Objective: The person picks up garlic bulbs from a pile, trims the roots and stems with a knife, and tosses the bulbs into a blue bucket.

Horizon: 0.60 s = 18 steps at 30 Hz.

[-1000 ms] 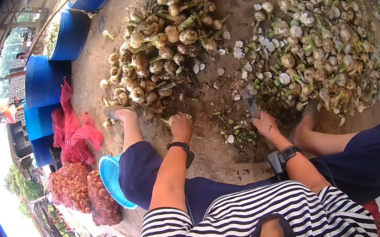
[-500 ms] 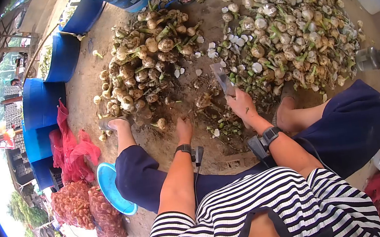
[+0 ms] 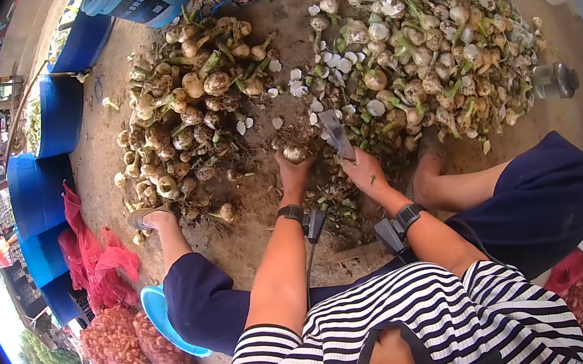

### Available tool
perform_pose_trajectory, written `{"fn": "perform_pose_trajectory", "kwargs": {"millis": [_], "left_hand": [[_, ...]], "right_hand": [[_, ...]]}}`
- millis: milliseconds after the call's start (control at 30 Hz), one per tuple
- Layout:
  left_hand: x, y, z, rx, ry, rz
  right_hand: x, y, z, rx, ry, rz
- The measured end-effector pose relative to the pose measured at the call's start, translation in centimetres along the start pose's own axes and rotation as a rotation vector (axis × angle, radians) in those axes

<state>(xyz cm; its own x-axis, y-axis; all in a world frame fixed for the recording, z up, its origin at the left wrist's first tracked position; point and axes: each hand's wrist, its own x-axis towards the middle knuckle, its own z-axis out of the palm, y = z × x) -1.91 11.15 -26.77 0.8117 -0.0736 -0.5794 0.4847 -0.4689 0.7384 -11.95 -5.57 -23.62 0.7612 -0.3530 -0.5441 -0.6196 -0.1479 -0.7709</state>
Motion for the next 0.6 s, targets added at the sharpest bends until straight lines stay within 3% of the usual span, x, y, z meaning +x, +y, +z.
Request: {"fn": "perform_pose_trajectory", "kwargs": {"millis": [33, 67, 200, 467, 600], "left_hand": [[-0.6, 1.5, -1.3, -0.054, -0.134, 0.013], [-1.0, 2.2, -2.6, -0.171, -0.292, -0.134], [-4.8, 2.8, -4.4, -0.497, -0.306, 0.060], [-11.2, 4.7, -8.1, -0.277, -0.249, 0.173], [-14.1, 4.7, -8.4, -0.263, -0.196, 0.341]], "right_hand": [[0.0, -0.6, -0.2, 0.019, -0.043, 0.064], [0.1, -0.5, -0.2, -0.034, -0.022, -0.007], [-0.7, -1.1, 0.7, -0.272, 0.064, -0.324], [-6.7, -8.2, -0.2, -0.390, 0.112, -1.022], [-9.4, -9.1, -0.5, -0.467, 0.142, -1.150]]}}
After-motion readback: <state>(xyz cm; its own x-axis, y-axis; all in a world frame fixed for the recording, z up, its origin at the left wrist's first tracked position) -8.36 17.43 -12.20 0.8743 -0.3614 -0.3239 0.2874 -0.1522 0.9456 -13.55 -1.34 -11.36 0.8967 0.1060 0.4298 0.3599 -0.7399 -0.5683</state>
